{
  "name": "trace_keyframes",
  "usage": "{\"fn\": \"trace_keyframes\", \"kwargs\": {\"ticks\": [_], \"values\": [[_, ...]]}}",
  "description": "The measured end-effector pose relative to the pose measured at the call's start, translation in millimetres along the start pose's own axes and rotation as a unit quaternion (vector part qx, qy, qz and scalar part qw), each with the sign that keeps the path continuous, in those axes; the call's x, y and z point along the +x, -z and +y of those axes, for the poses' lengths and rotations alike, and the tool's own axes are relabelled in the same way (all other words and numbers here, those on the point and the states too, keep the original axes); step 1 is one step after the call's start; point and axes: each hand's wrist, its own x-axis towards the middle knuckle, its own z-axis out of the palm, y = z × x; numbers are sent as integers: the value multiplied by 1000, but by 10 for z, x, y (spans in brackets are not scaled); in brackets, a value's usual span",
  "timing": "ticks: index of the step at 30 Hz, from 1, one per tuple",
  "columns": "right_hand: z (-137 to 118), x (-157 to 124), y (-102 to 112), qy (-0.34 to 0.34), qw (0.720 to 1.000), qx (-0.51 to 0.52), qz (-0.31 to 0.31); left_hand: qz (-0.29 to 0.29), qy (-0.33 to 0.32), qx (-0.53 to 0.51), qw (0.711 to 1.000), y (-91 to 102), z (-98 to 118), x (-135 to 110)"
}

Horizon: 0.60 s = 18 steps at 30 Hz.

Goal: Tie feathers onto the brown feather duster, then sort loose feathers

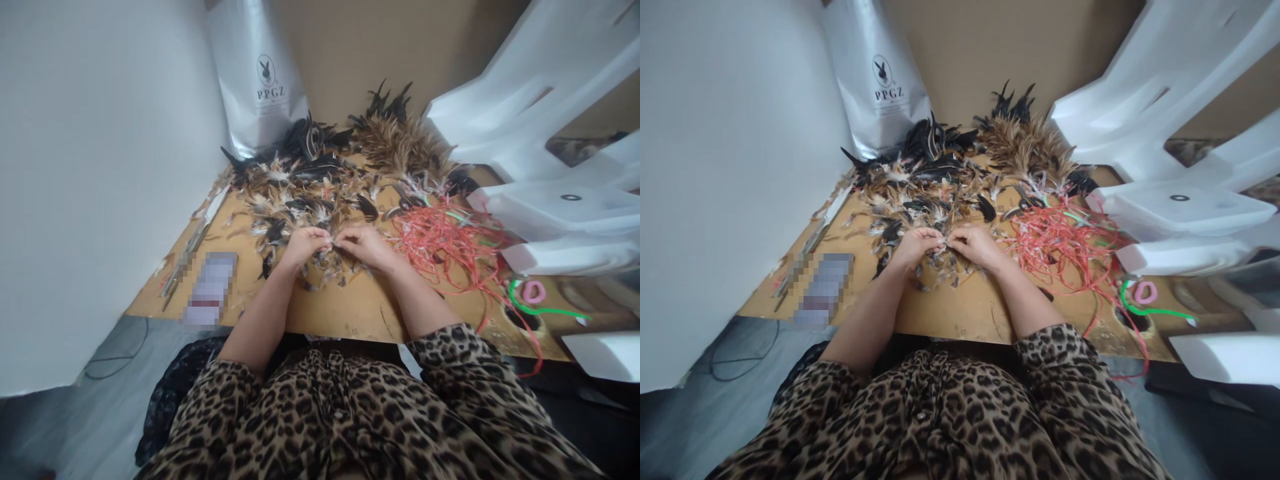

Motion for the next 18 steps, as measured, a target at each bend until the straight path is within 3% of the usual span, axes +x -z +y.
{"fn": "trace_keyframes", "kwargs": {"ticks": [5, 11, 18], "values": [[-29, -3, -22, -3, 1000, -12, -15, 8, 4, 8, 1000, 23, -43, 26], [-37, -25, -88, -94, 993, 40, 52, 18, -41, 73, 996, -32, 28, -31], [-63, 4, -58, -71, 996, -50, 6, -10, -71, 79, 994, -130, 126, -145]]}}
